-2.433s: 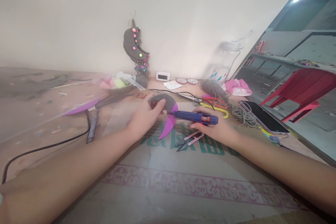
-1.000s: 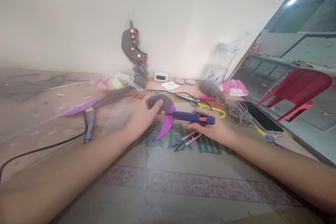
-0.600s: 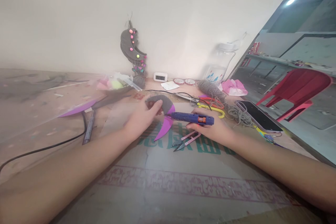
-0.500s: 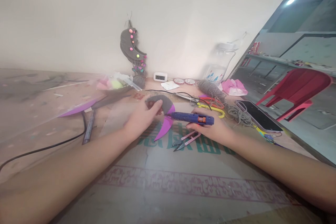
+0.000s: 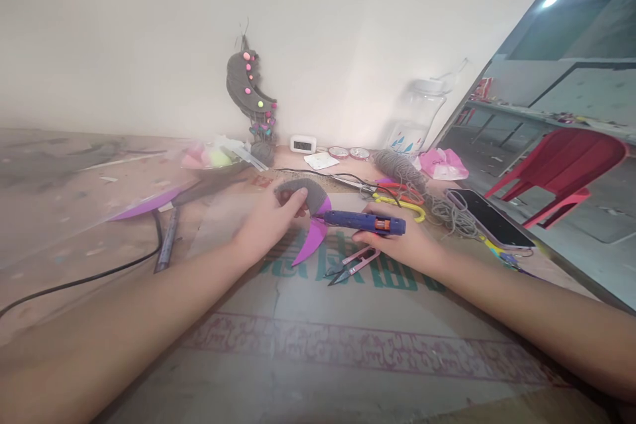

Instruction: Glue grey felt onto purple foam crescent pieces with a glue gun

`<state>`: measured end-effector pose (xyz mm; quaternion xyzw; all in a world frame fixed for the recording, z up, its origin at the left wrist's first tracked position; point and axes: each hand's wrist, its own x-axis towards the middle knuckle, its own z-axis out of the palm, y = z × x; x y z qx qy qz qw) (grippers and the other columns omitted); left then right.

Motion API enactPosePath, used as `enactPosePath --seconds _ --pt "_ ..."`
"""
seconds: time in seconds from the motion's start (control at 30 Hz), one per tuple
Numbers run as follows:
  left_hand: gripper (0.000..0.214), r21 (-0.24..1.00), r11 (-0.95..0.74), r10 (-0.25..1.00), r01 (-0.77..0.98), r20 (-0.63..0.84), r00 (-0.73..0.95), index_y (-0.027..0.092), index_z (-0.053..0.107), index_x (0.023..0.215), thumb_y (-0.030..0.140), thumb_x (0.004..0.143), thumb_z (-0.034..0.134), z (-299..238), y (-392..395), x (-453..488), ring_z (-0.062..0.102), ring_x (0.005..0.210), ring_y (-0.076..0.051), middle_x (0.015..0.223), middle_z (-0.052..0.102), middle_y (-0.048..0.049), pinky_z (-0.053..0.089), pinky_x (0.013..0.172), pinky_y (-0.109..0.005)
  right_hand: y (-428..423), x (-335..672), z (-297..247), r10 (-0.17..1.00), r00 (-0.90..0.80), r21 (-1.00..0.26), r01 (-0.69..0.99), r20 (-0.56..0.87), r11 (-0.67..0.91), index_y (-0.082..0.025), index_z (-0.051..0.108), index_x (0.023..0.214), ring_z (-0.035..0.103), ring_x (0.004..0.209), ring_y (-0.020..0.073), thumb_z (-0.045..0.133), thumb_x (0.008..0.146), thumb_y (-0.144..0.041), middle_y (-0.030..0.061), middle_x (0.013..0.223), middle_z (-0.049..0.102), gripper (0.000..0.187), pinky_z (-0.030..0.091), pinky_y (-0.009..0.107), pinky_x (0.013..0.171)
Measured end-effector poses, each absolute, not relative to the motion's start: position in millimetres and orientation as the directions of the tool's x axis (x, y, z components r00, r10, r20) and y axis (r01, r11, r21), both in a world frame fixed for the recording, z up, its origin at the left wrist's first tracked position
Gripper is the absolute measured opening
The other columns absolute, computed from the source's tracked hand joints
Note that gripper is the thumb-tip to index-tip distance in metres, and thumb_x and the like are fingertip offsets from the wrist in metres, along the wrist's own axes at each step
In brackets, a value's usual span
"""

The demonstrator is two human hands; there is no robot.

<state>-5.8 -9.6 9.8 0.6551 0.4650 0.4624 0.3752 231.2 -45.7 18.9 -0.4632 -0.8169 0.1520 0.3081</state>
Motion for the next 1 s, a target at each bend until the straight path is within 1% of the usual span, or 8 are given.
enactPosePath --seconds 0.3,0.5,0.7,0.87,1.0 --pt "0.026 0.918 -0.298 0.953 0.261 0.269 0.14 0.02 0.057 0.083 0.045 0.083 0.051 9.4 -8.6 -5.4 0.062 0.068 -0.016 0.071 0.065 0.0003 0.045 0.065 -0.026 -44.2 233.5 16.5 0.848 -0.384 -0.505 0.684 0.365 0.527 -0.02 0.056 0.072 0.051 0.061 0.0127 0.067 0.076 -0.044 -0.0028 0.064 0.054 0.027 0.036 0.025 0.058" --pt "0.029 0.917 -0.282 0.958 0.282 0.254 0.133 0.02 0.057 0.084 0.048 0.082 0.051 6.8 -7.5 -6.5 0.062 0.067 -0.017 0.07 0.066 0.0002 0.045 0.064 -0.027 -43.9 234.2 16.3 0.847 -0.396 -0.494 0.69 0.354 0.529 -0.019 0.056 0.072 0.051 0.063 0.0128 0.067 0.076 -0.045 -0.0022 0.066 0.055 0.029 0.035 0.025 0.058" --pt "0.027 0.919 -0.288 0.956 0.27 0.258 0.142 0.02 0.057 0.084 0.046 0.083 0.051 8.7 -10.1 -6.3 0.062 0.068 -0.016 0.072 0.066 0.0002 0.045 0.066 -0.025 -44.7 233.1 19.2 0.84 -0.406 -0.479 0.692 0.361 0.54 -0.019 0.056 0.071 0.051 0.063 0.0128 0.068 0.076 -0.045 -0.0021 0.066 0.055 0.029 0.035 0.025 0.058" --pt "0.025 0.923 -0.285 0.956 0.257 0.257 0.138 0.021 0.055 0.082 0.046 0.082 0.051 10.2 -10.5 -5.0 0.063 0.071 -0.017 0.072 0.066 0.0 0.046 0.067 -0.026 -43.9 234.4 18.2 0.839 -0.394 -0.488 0.686 0.375 0.54 -0.019 0.057 0.072 0.051 0.062 0.0127 0.068 0.075 -0.045 -0.0022 0.066 0.055 0.029 0.036 0.025 0.059" --pt "0.026 0.926 -0.268 0.961 0.264 0.24 0.134 0.022 0.055 0.083 0.047 0.082 0.05 8.6 -10.2 -5.2 0.063 0.07 -0.018 0.072 0.066 0.0003 0.047 0.068 -0.027 -42.7 235.9 15.1 0.847 -0.371 -0.504 0.684 0.381 0.526 -0.019 0.055 0.071 0.05 0.06 0.0126 0.068 0.075 -0.047 -0.0024 0.065 0.053 0.031 0.036 0.024 0.058"
